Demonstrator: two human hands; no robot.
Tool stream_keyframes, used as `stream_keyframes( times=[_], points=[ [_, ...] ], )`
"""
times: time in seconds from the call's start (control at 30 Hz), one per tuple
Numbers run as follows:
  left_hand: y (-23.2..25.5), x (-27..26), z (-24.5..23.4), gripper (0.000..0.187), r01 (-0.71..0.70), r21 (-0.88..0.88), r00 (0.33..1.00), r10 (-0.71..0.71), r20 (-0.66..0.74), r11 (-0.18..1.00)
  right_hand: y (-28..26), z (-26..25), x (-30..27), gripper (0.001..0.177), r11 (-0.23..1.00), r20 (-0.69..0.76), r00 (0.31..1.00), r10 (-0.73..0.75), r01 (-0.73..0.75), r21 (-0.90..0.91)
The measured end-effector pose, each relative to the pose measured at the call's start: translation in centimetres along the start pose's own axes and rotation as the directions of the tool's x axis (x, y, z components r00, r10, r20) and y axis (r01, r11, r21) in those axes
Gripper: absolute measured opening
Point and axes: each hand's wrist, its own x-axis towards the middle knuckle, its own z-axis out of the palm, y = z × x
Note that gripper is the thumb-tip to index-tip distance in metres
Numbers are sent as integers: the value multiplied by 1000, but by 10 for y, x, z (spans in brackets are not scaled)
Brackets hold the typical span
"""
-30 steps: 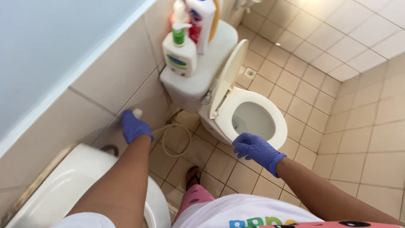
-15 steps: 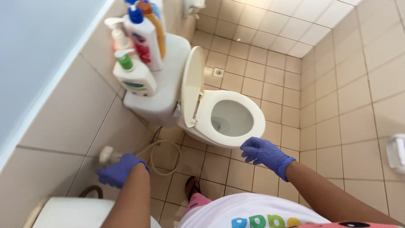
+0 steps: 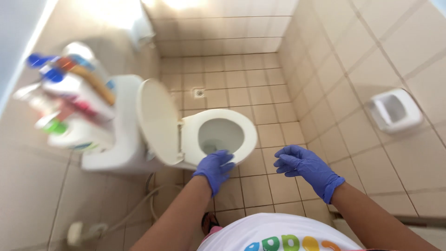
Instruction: Organizing floor mats and preparing cleaning supplies in a bathroom.
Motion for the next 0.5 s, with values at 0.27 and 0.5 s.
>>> stream_keyframes(
  times=[0.27,0.5],
  points=[
    [-33,-25,176,43,119,369,943,-222,249,922,50,-106,-21,24,966,-272,962,-29,97,241],
    [-96,-9,284,20,41,620,911,-283,299,784,93,-183,-56,18,914,-516,855,54,165,370]
  ],
)
